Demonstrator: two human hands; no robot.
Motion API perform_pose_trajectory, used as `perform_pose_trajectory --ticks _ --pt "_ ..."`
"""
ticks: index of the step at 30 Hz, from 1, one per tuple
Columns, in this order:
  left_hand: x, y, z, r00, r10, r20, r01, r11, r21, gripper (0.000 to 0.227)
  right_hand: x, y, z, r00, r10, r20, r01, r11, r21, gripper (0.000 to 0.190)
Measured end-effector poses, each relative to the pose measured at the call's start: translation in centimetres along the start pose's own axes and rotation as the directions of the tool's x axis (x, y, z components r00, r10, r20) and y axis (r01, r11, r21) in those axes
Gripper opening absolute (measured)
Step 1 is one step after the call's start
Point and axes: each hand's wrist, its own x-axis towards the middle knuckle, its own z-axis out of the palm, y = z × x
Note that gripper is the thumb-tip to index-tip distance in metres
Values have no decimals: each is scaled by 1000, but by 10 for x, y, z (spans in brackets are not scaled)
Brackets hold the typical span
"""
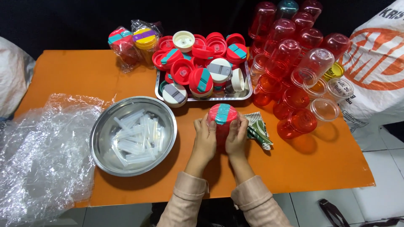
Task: Assembling multi-part plastic lids by inserting a tube component and wrapping the finished assembly in plastic film.
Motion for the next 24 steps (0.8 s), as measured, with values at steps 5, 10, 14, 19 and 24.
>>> perform_pose_trajectory --ticks 5,10,14,19,24 --pt "-6 21 -28 978 -154 143 151 988 35 60 7 -2 -23 991 117 60 -107 982 -154 44" --pt "-13 19 -28 960 -183 212 217 964 -151 60 8 -32 -39 956 271 114 -265 962 -64 46" --pt "-26 56 -42 958 -181 222 219 963 -158 63 19 -49 -47 929 311 200 -314 949 -18 48" --pt "-29 111 -95 967 -142 212 152 988 -30 77 23 -119 -15 945 198 261 -215 976 37 42" --pt "0 107 -143 979 177 -97 -168 981 97 124 44 -138 65 897 82 433 -212 942 261 57"
